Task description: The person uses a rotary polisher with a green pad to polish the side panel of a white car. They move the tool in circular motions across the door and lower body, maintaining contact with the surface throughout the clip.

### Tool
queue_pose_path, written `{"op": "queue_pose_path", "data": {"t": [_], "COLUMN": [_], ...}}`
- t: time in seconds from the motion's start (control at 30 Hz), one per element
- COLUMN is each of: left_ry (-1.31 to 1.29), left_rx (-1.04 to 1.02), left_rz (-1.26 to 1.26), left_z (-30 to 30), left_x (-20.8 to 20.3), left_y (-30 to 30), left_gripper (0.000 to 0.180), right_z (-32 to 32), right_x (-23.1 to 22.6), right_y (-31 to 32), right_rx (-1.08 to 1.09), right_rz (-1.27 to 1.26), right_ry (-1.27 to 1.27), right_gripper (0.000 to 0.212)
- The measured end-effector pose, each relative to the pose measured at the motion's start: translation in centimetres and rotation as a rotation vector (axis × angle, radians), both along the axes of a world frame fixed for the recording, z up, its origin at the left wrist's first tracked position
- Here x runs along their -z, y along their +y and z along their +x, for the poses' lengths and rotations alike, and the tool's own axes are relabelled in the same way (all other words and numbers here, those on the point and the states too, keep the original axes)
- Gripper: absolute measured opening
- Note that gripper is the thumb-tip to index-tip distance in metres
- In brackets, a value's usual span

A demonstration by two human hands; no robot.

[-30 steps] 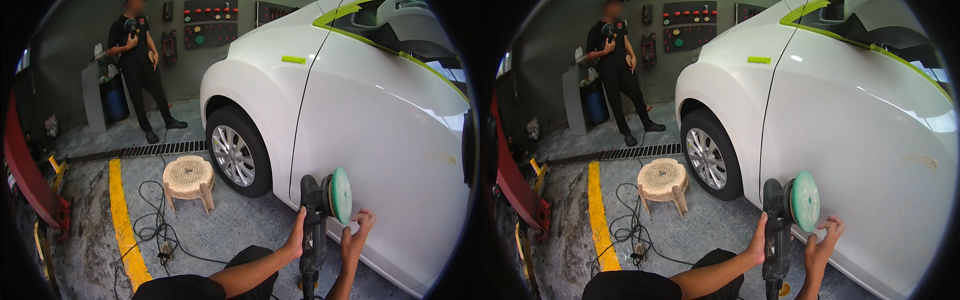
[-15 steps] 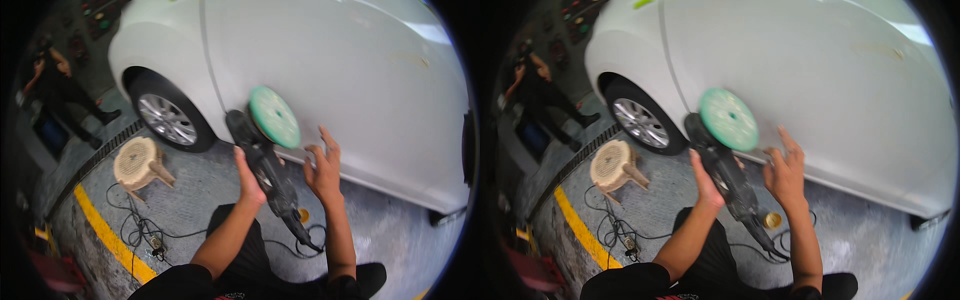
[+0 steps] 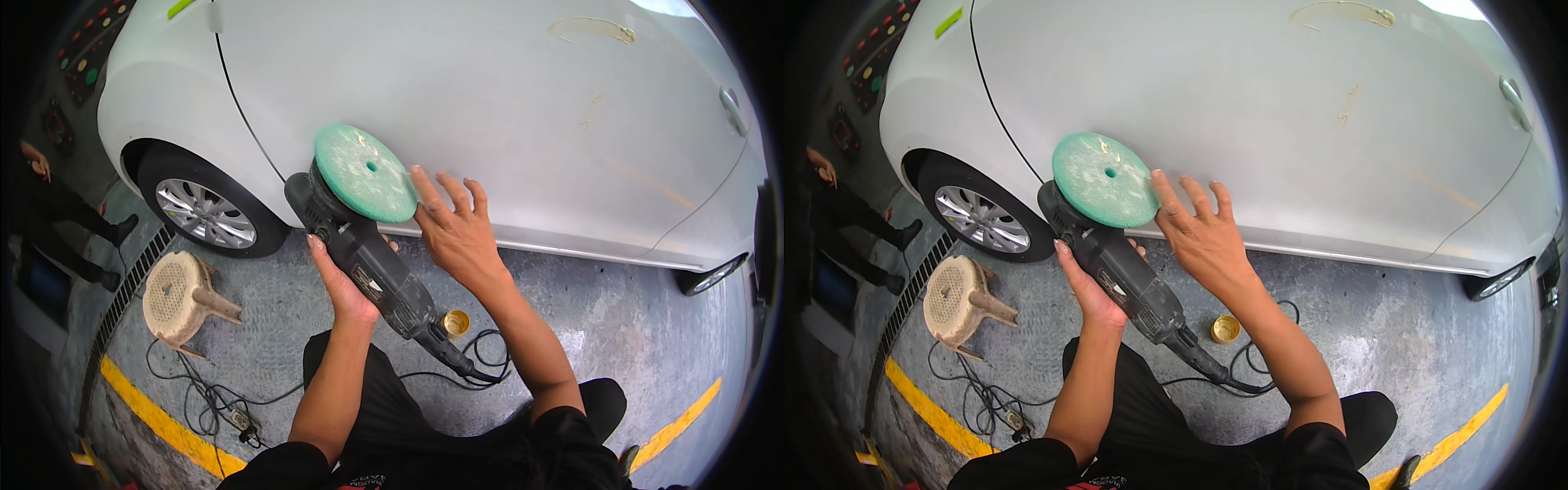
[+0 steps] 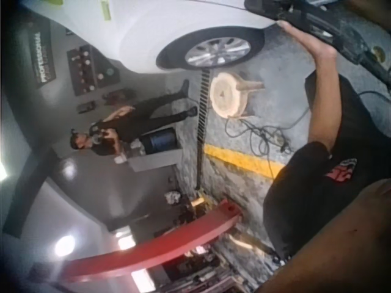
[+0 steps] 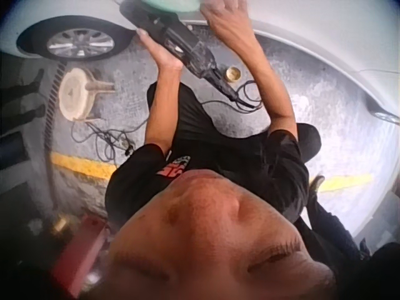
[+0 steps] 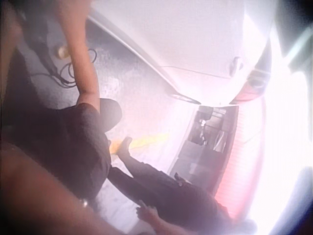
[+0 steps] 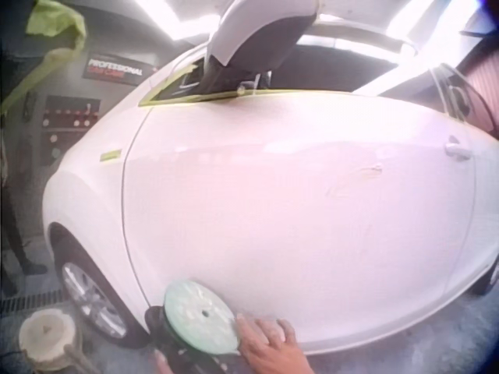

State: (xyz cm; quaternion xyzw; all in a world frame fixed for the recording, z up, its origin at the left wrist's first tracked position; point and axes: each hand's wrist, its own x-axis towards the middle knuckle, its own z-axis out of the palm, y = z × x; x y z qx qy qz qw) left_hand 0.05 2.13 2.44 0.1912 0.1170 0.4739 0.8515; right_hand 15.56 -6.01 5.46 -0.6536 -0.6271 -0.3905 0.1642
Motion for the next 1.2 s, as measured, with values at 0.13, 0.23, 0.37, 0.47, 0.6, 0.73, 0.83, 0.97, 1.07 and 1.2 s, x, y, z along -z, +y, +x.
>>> {"op": "queue_pose_path", "data": {"t": [0.13, 0.23, 0.37, 0.47, 0.6, 0.73, 0.83, 0.97, 1.07, 1.2], "left_ry": [-0.024, -0.002, 0.021, 0.044, -0.026, 0.009, 0.053, 0.058, 0.053, -0.034], "left_rx": [-0.009, -0.015, 0.014, -0.018, 0.072, 0.101, 0.042, 0.104, 0.168, 0.198], "left_rz": [0.013, 0.011, 0.009, -0.028, 0.041, 0.02, -0.018, -0.027, -0.085, -0.077], "left_z": [0.3, 0.3, 0.2, -0.1, -0.1, 0.1, 0.6, 0.0, -0.5, -0.2], "left_x": [0.2, 0.5, 1.1, 0.5, 0.8, 0.9, 0.3, 0.6, 1.2, 1.7], "left_y": [0.0, 0.1, 0.3, 0.3, 0.4, 0.4, 0.1, 0.5, 1.0, 0.9], "left_gripper": [0.076, 0.075, 0.075, 0.077, 0.075, 0.085, 0.088, 0.089, 0.089, 0.088], "right_z": [0.1, -0.2, -0.4, 0.9, 1.1, 1.4, 1.5, 0.9, 0.8, -0.1], "right_x": [0.6, 0.4, 0.1, -0.6, -3.0, -4.0, -3.0, -2.3, -0.8, 1.0], "right_y": [0.3, -1.1, -3.2, -3.0, -1.5, 1.2, 2.4, 2.9, 3.1, 1.5], "right_rx": [-0.039, -0.04, -0.035, -0.251, -0.765, -0.952, -0.827, -0.617, -0.509, -0.363], "right_rz": [0.012, -0.04, -0.121, -0.184, -0.011, 0.013, 0.009, 0.069, 0.119, 0.121], "right_ry": [-0.144, -0.177, -0.224, 0.099, 1.373, 1.846, 1.658, 1.198, 0.949, 0.782], "right_gripper": [0.015, 0.014, 0.008, 0.019, 0.036, 0.04, 0.04, 0.041, 0.043, 0.041]}}
